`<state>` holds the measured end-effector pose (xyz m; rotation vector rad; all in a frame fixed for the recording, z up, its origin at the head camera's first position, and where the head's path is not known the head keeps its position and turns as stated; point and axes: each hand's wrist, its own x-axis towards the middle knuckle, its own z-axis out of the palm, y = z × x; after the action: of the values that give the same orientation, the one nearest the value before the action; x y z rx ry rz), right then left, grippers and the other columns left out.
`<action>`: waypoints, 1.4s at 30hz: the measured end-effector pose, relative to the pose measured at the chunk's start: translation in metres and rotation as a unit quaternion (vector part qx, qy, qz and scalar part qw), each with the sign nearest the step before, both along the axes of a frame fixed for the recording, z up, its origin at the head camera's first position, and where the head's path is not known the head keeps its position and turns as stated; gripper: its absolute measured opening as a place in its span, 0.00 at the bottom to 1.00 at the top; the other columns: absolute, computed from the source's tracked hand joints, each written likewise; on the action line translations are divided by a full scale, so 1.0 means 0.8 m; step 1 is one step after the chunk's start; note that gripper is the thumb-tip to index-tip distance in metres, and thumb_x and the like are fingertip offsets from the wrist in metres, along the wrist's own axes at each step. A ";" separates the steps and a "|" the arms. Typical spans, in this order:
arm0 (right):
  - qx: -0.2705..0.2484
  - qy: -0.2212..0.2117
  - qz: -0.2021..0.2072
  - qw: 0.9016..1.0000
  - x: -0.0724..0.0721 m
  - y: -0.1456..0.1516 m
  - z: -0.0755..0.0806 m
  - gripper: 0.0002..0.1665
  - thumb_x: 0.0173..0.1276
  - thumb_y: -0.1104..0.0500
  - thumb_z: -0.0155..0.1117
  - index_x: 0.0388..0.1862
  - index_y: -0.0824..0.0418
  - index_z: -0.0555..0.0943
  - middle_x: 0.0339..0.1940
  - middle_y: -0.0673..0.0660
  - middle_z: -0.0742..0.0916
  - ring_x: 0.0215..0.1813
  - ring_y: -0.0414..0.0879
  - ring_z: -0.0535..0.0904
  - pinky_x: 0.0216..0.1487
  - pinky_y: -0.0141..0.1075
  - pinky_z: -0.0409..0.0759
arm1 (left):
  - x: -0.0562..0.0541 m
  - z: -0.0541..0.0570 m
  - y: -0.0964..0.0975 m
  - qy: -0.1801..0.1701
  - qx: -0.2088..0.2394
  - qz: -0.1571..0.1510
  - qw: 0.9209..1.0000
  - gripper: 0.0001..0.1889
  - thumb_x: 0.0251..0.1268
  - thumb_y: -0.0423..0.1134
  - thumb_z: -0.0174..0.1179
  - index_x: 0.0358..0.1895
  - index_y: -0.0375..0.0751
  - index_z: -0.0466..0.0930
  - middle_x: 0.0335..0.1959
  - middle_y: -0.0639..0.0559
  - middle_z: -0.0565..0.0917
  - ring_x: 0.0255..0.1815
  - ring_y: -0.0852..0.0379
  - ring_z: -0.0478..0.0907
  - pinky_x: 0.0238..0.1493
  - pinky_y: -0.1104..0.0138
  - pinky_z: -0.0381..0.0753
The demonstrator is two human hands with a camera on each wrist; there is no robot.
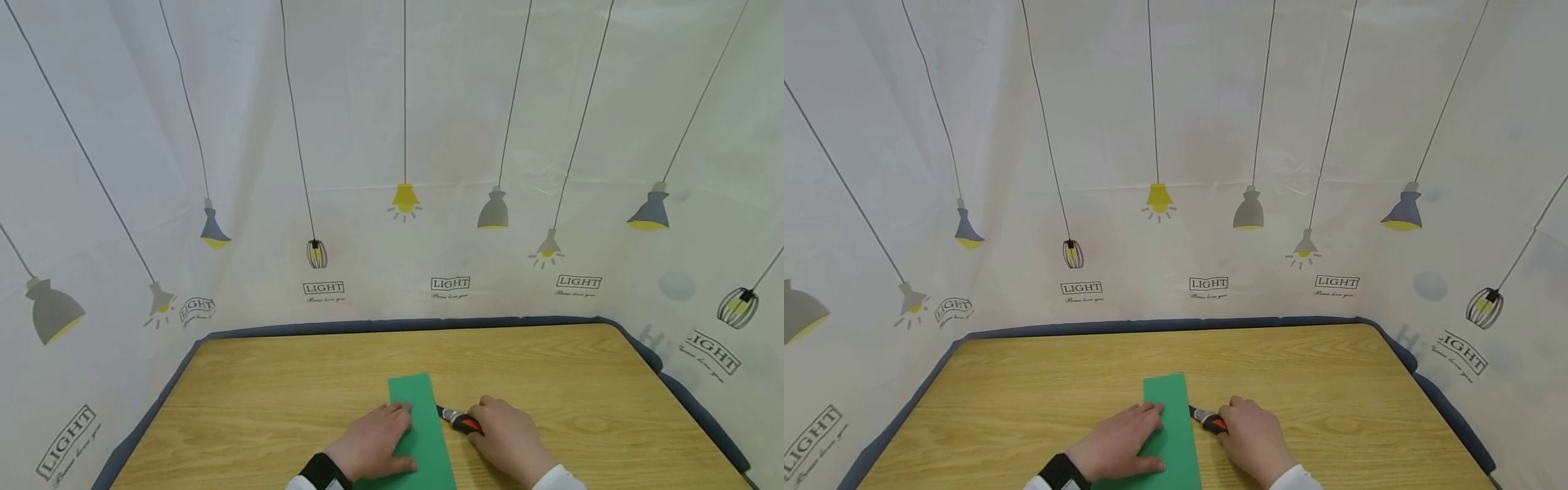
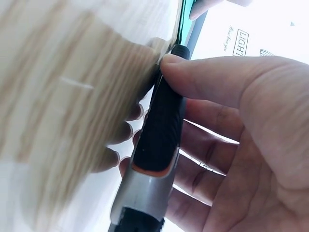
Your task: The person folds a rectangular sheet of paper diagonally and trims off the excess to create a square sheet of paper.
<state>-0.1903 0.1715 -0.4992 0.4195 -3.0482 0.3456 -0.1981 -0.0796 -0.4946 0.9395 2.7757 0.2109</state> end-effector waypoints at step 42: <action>0.000 -0.015 -0.038 0.999 -0.003 0.013 0.004 0.13 0.52 0.53 0.77 0.37 0.51 0.86 0.25 0.46 0.77 0.27 0.41 0.70 0.25 0.36 0.68 | -0.003 -0.003 -0.001 0.015 0.000 -0.014 1.000 0.27 0.56 0.65 0.65 0.49 0.51 0.75 0.69 0.49 0.72 0.70 0.51 0.69 0.70 0.57 0.69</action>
<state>-0.1924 0.1816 -0.4960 0.2991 -3.0833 0.3510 -0.2003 -0.0804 -0.4974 0.9881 2.7886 0.1939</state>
